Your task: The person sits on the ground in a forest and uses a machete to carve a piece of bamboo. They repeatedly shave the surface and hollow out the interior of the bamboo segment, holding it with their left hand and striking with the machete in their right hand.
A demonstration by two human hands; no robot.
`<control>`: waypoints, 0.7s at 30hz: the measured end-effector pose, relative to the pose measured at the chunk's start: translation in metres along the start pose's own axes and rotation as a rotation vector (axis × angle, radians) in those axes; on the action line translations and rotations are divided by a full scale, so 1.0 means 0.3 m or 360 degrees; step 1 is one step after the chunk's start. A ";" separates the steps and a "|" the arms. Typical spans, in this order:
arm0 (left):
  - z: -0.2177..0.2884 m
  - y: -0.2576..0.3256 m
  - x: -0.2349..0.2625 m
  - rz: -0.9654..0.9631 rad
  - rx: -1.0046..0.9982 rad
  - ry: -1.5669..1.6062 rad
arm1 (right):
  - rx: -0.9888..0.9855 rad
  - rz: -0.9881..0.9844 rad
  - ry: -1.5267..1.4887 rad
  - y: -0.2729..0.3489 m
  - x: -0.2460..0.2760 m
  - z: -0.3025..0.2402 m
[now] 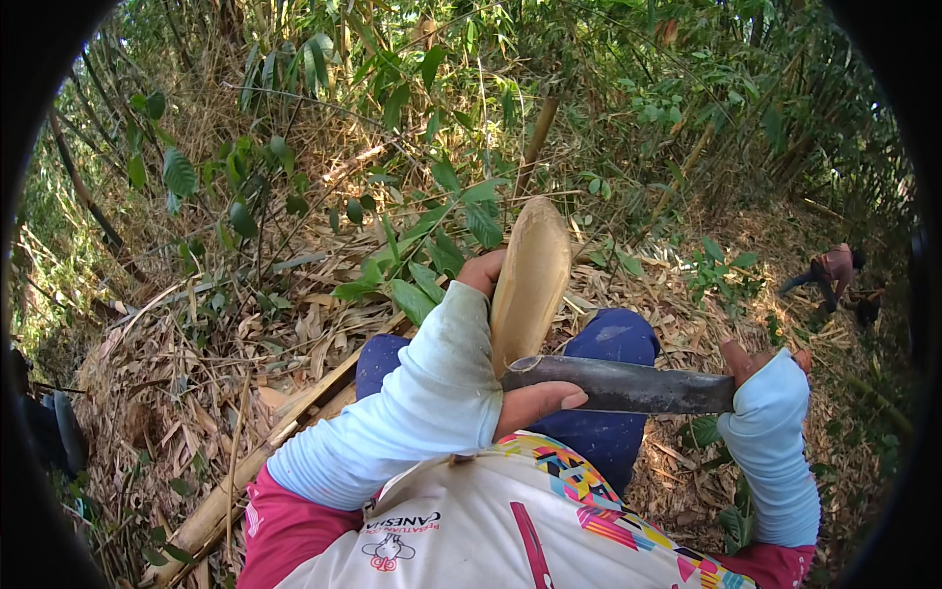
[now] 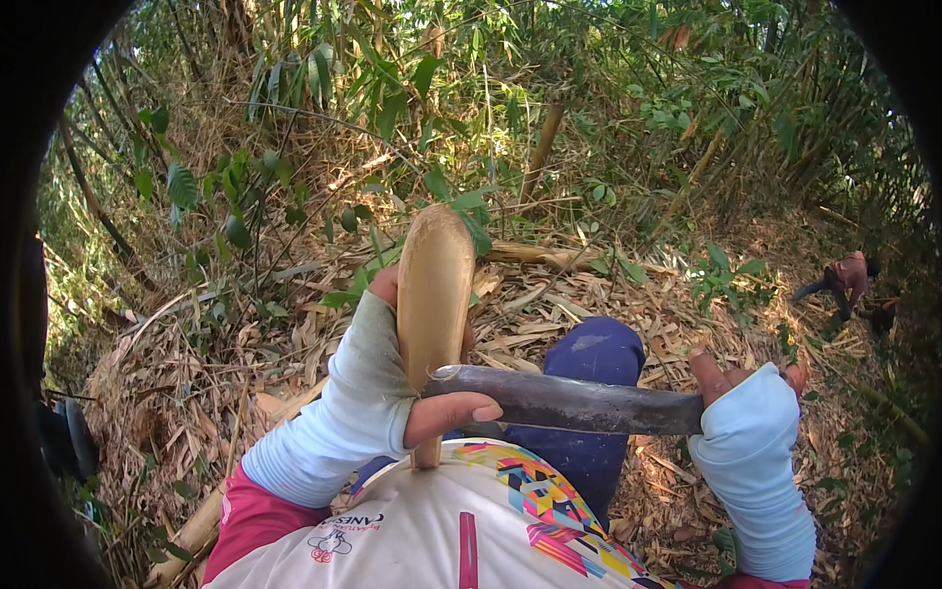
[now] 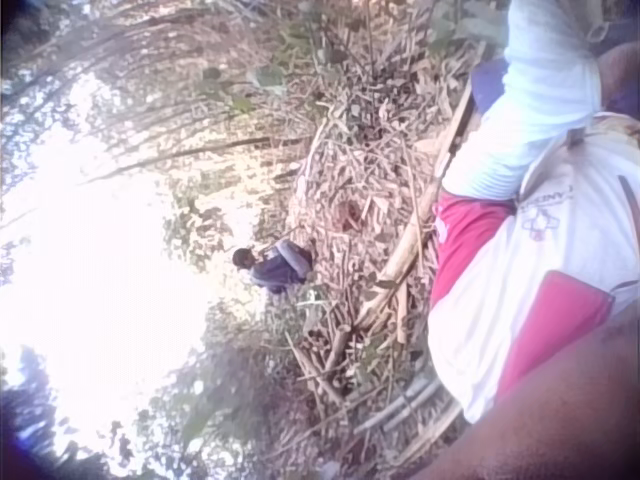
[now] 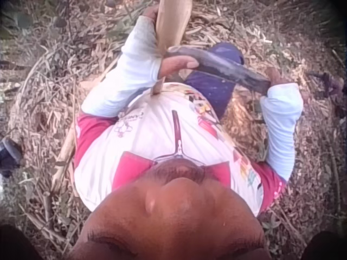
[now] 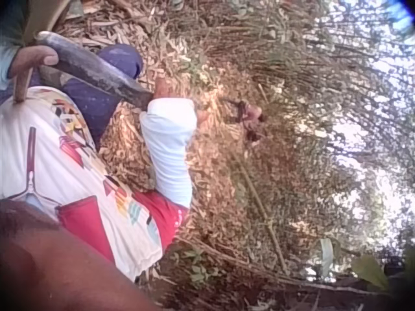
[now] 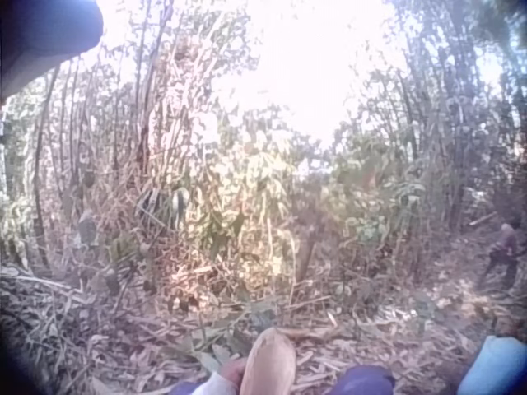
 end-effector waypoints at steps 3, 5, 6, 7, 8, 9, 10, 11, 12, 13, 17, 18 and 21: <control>-0.001 0.003 0.009 -0.0021 -0.0001 -0.0029 | 0.0027 0.0007 -0.0024 -0.019 0.012 -0.005; 0.000 0.002 0.013 -0.0036 -0.0030 -0.0059 | 0.0026 0.0009 -0.0049 -0.030 0.014 -0.005; 0.000 0.002 0.014 -0.0048 -0.0037 -0.0066 | 0.0023 0.0012 -0.0052 -0.034 0.014 -0.005; -0.002 0.003 0.015 -0.0064 -0.0028 -0.0063 | 0.0020 0.0015 -0.0055 -0.036 0.014 -0.005; -0.004 0.003 0.017 -0.0079 -0.0018 -0.0060 | 0.0013 -0.0015 -0.0077 -0.036 0.010 -0.002; -0.004 0.003 0.020 -0.0095 -0.0049 -0.0047 | 0.0004 -0.0047 -0.0098 -0.034 0.006 0.002; -0.008 0.000 0.025 -0.0111 -0.0079 -0.0035 | -0.0005 -0.0079 -0.0119 -0.033 0.003 0.004; -0.012 -0.003 0.029 -0.0134 -0.0094 -0.0006 | -0.0026 -0.0106 -0.0136 -0.035 0.000 0.003; -0.015 -0.005 0.033 -0.0155 -0.0107 0.0019 | -0.0045 -0.0131 -0.0158 -0.039 -0.005 -0.002; -0.019 -0.008 0.037 -0.0182 -0.0104 0.0062 | -0.0064 -0.0156 -0.0180 -0.040 -0.012 -0.005; -0.044 -0.015 0.041 -0.0324 -0.0134 0.0288 | -0.0049 -0.0162 -0.0302 -0.044 -0.044 -0.015; -0.055 -0.019 0.042 -0.0361 -0.0164 0.0314 | -0.0018 -0.0141 -0.0310 -0.046 -0.050 -0.020; -0.087 -0.024 0.046 -0.0437 -0.0242 0.0360 | -0.0002 -0.0168 -0.0309 -0.060 -0.051 -0.034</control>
Point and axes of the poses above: each hand's wrist, its own y-axis away from the middle knuckle, its own x-axis out of the back of the hand, z = x × y, the point moved 6 cm from there along -y, towards the middle knuckle, and after that the axes turned 12 degrees about x, right-handed, at the moved point
